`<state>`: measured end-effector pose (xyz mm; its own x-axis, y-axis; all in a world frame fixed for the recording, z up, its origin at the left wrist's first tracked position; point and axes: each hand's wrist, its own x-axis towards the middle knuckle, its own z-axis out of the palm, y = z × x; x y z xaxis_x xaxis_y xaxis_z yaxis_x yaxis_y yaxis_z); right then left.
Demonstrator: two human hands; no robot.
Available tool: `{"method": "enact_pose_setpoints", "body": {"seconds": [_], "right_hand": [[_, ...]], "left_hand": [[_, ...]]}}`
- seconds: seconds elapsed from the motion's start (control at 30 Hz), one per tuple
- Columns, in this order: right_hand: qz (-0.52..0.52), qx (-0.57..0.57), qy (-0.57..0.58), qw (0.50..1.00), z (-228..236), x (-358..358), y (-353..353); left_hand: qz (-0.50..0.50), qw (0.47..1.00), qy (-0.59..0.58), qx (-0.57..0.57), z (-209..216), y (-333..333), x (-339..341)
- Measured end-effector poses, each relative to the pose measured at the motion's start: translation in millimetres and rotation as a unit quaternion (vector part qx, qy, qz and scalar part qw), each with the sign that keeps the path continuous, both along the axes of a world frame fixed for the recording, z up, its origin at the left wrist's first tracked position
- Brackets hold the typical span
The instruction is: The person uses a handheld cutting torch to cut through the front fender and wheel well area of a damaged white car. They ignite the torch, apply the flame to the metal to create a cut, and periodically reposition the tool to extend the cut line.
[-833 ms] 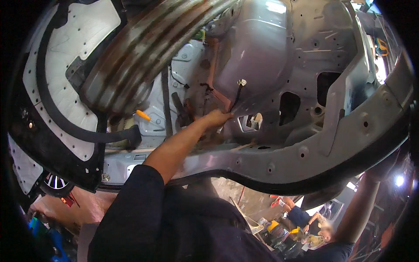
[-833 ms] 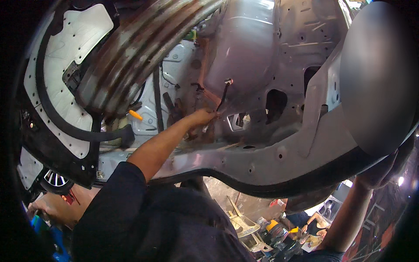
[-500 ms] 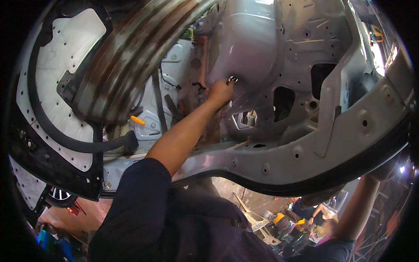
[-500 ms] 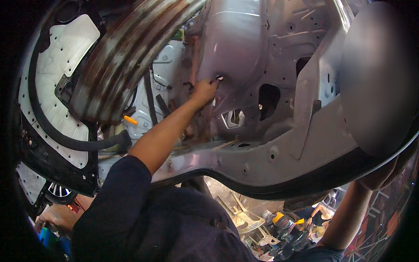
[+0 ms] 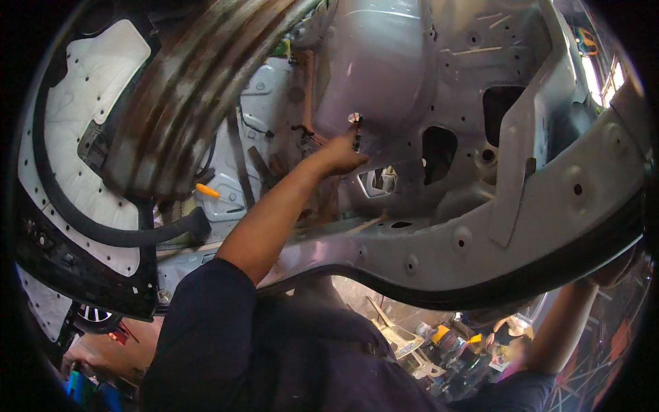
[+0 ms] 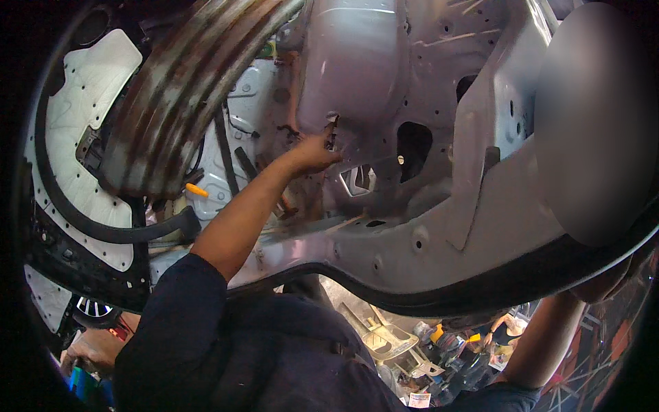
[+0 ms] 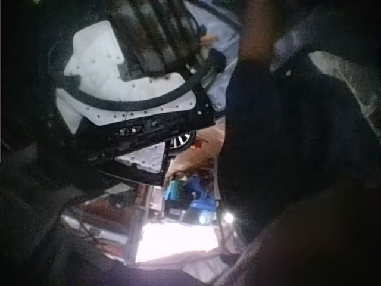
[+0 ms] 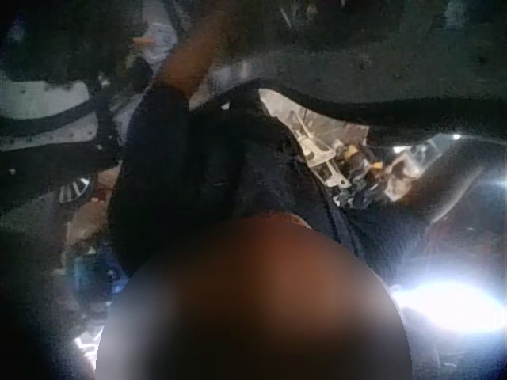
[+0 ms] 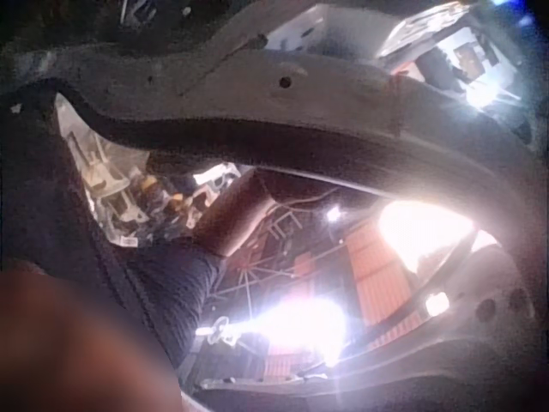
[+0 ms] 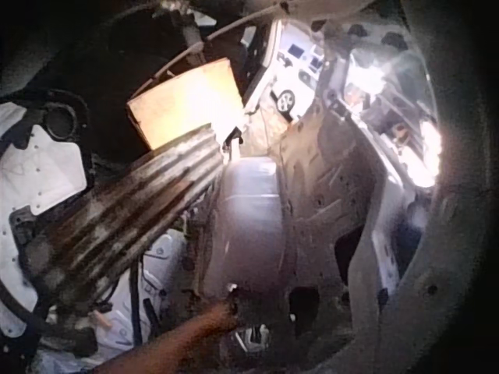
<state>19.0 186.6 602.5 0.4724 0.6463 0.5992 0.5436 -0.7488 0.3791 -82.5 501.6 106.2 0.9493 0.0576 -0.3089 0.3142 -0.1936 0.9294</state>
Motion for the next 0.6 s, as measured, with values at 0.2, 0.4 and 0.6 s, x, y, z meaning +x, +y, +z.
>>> {"method": "enact_pose_setpoints", "body": {"seconds": [0.2, 0.4, 0.6], "right_hand": [[0.000, 0.008, 0.003, 1.000, -0.1, -0.8, 4.8], [0.004, 0.015, 0.005, 1.000, -4.4, -3.1, 9.2], [0.010, 0.017, 0.012, 1.000, -10.2, -0.4, 14.9]], "left_hand": [[0.130, 0.990, 0.036, 0.034, -18.1, -0.8, 2.0], [0.231, 0.965, -0.064, -0.108, -20.1, -9.2, 20.0], [0.135, 0.984, -0.024, -0.110, -14.9, -11.1, 4.3]]}}
